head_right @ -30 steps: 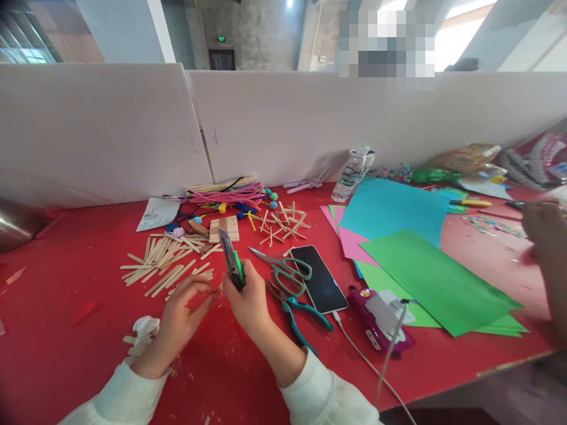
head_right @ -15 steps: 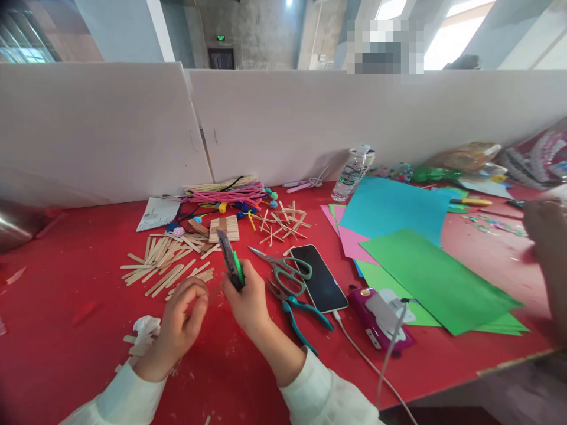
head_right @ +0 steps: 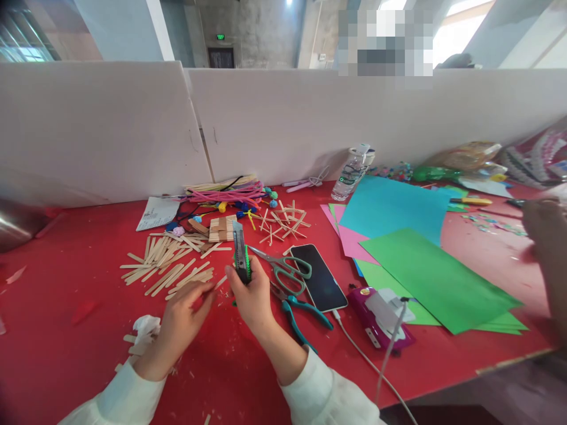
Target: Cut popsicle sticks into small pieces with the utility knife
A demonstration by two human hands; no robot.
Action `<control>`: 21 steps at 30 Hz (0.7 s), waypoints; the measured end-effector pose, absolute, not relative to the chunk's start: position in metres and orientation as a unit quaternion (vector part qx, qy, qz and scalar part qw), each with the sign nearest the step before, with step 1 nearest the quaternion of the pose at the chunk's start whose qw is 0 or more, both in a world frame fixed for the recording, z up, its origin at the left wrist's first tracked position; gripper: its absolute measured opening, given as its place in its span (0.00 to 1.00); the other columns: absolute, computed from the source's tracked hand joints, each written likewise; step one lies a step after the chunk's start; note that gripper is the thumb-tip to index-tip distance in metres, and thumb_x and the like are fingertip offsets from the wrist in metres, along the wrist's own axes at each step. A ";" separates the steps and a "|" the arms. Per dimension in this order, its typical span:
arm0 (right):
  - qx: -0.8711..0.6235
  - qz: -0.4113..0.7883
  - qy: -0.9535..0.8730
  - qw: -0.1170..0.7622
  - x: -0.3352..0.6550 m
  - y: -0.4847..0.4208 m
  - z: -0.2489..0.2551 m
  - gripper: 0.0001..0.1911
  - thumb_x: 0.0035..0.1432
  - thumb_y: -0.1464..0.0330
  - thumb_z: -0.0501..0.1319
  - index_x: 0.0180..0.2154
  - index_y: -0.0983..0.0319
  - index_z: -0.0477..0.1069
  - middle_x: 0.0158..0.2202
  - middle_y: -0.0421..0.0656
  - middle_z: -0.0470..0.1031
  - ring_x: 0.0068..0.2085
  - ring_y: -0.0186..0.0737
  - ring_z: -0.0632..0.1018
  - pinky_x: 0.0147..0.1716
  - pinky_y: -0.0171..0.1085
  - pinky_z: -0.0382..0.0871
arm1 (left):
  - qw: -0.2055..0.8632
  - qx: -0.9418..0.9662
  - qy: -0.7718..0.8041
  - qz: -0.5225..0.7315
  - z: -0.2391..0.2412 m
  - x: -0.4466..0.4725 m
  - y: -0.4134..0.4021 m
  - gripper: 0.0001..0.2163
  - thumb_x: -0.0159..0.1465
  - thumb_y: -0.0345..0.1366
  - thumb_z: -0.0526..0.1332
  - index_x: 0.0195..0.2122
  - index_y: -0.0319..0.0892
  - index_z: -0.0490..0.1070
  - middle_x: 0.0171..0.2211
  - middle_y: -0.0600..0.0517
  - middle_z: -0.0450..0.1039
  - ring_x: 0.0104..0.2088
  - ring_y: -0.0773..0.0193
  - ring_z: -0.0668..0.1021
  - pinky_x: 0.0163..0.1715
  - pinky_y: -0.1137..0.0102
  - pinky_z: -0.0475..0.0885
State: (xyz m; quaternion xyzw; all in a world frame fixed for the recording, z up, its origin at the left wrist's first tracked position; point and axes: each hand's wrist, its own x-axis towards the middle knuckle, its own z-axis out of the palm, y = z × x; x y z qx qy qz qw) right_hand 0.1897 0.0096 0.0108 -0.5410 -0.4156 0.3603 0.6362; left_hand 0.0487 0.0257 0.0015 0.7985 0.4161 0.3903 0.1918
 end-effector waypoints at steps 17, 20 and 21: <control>-0.503 0.470 -0.399 0.605 0.195 0.012 0.020 0.13 0.45 0.61 0.63 0.29 0.61 0.63 0.16 0.30 0.62 0.15 0.28 0.63 0.14 0.29 0.58 | 0.624 0.576 0.405 0.338 0.002 0.051 0.021 0.14 0.55 0.47 0.62 0.28 0.40 0.67 0.21 0.54 0.73 0.18 0.70 0.71 0.20 0.75 0.66; -0.512 0.459 -0.402 0.604 0.196 0.013 0.019 0.13 0.46 0.61 0.63 0.28 0.61 0.62 0.15 0.30 0.61 0.15 0.28 0.63 0.14 0.29 0.58 | 0.611 0.599 0.410 0.317 0.003 0.050 0.021 0.15 0.57 0.48 0.59 0.24 0.40 0.65 0.18 0.54 0.71 0.18 0.69 0.72 0.20 0.74 0.66; -0.518 0.453 -0.405 0.603 0.196 0.013 0.018 0.12 0.47 0.61 0.62 0.28 0.61 0.61 0.15 0.30 0.60 0.15 0.28 0.63 0.14 0.29 0.57 | 0.606 0.608 0.409 0.309 0.003 0.051 0.021 0.15 0.57 0.48 0.59 0.24 0.40 0.65 0.18 0.54 0.70 0.18 0.69 0.71 0.20 0.74 0.66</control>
